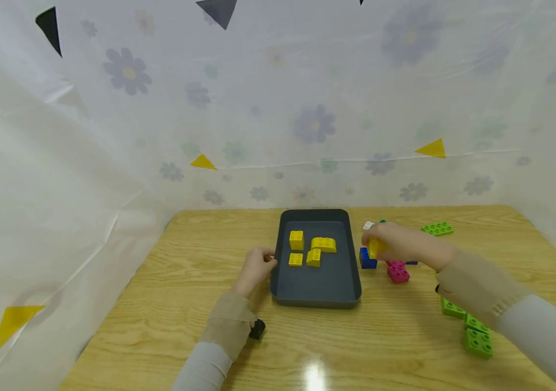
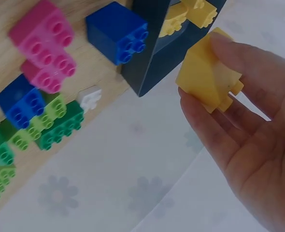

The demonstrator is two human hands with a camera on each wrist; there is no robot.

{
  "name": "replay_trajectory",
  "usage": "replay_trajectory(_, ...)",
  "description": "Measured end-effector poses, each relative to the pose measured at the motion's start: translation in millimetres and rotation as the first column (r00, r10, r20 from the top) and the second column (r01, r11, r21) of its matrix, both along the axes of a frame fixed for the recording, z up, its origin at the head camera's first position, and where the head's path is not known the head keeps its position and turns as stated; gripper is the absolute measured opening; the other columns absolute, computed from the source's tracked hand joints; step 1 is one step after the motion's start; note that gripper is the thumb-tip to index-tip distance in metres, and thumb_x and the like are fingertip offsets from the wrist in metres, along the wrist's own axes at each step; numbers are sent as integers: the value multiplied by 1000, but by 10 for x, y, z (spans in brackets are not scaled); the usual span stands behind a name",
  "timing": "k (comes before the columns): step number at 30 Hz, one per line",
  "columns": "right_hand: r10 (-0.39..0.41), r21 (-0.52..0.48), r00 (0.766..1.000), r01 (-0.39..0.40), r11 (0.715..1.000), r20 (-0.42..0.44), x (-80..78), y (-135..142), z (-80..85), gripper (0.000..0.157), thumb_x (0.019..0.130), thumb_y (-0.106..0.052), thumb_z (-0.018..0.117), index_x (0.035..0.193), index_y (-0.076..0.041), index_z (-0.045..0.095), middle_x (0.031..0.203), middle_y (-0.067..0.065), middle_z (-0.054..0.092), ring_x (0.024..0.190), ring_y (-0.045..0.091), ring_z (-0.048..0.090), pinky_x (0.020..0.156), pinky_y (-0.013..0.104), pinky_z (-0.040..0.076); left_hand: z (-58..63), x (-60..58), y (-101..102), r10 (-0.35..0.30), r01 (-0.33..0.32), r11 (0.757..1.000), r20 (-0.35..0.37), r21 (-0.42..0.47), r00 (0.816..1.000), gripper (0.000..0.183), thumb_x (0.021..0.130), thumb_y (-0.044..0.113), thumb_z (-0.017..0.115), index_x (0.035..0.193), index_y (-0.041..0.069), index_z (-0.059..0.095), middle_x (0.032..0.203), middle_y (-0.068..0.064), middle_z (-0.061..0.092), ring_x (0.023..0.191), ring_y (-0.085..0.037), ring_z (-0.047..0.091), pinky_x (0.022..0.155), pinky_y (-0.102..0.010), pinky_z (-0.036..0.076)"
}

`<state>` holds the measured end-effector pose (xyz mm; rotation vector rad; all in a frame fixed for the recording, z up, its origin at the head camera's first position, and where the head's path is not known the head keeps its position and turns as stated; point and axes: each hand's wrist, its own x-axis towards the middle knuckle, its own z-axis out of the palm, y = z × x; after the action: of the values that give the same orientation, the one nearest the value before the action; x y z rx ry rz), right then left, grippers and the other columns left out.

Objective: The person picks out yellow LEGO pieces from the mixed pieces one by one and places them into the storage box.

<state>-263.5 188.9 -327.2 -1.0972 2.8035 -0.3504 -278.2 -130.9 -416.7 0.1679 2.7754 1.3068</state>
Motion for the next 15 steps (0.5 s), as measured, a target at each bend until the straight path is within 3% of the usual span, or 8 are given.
replay_trajectory(6, -17, -10, 1000, 17, 1000, 5, -106, -219, 47, 28, 77, 1, 69, 104, -2, 62, 102, 13, 60, 88, 25, 56, 76, 37, 50, 3, -14, -4, -1, 1, 1000, 2, -2, 1000, 28, 86, 0, 56, 113, -10, 59, 87, -16, 60, 68, -18, 56, 59, -28, 50)
replay_trajectory(15, -53, -11, 998, 53, 999, 20, -298, -515, -45, 28, 79, -4, 69, 105, -4, 61, 103, 12, 59, 91, 27, 56, 80, 38, 49, -34, -18, -22, -15, 15, 1000, -12, -20, 1000, 28, 87, 0, 56, 112, -10, 60, 84, -15, 60, 66, -17, 55, 57, -27, 49)
